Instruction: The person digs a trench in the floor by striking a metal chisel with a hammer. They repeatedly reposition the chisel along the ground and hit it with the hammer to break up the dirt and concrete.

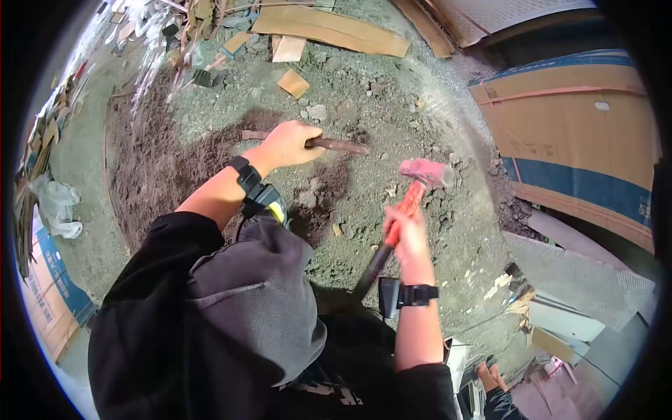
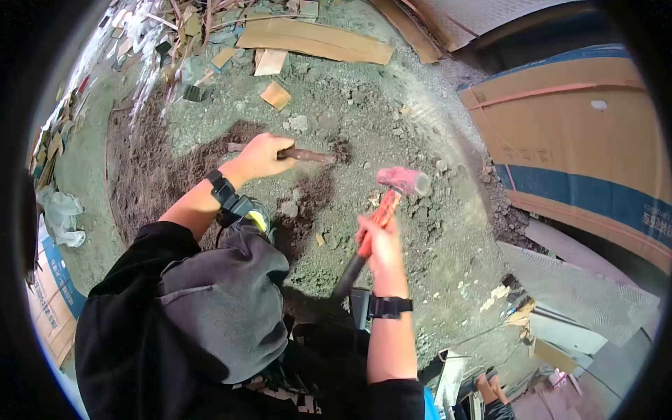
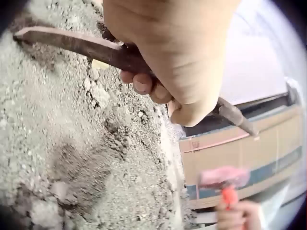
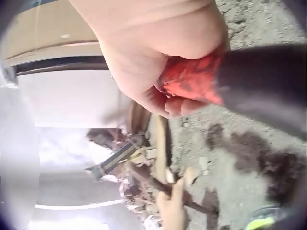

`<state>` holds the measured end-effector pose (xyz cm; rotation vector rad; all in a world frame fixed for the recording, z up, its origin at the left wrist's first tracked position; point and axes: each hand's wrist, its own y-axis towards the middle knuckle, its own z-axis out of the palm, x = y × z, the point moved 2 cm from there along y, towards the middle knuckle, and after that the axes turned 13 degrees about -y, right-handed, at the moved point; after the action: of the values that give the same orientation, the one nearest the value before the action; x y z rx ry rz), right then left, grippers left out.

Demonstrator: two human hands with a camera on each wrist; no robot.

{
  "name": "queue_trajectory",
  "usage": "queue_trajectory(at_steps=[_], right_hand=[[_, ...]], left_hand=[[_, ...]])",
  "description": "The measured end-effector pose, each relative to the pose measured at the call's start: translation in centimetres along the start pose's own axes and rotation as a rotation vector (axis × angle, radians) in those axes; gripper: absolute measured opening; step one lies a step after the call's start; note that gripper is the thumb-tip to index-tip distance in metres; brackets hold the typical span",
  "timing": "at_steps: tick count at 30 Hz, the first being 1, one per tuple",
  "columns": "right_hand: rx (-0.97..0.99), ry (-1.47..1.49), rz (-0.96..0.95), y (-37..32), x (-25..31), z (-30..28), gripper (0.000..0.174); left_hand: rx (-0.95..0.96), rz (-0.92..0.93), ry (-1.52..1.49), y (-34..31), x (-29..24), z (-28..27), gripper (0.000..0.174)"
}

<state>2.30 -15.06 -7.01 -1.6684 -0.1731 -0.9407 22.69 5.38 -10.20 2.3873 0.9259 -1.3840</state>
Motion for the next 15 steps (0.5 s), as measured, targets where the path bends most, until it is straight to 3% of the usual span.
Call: queue_trajectory(at_steps=[3, 5, 9, 11, 15], right_hand=[[0.019, 0.258, 0.283, -1.6, -8.2, -0.3, 0.015], [-0.052, 0.362, 0.391, -2.8, -7.9, 0.7, 0.015], [0.170, 0.785, 0.615, -3.3, -4.0, -3.1, 0.014], [0.169, 0.916, 0.590, -6.2, -1.2, -4.1, 0.013], [0.130, 1.012, 0.187, -13.3, 4.4, -4.6, 0.004]], left_hand=[[0.001, -0.046, 0.013, 0.5, 0.3, 0.3, 0.023], [0.050, -0.154, 0.084, 0.1, 1.0, 0.6, 0.027], [-0.027, -0.101, 0.123, 0.0, 1.7, 1.6, 0.022], [-0.031, -0.098, 0.138, 0.2, 2.1, 2.0, 0.020], [0.005, -0.115, 0.131, 0.1, 2.0, 2.9, 0.018]])
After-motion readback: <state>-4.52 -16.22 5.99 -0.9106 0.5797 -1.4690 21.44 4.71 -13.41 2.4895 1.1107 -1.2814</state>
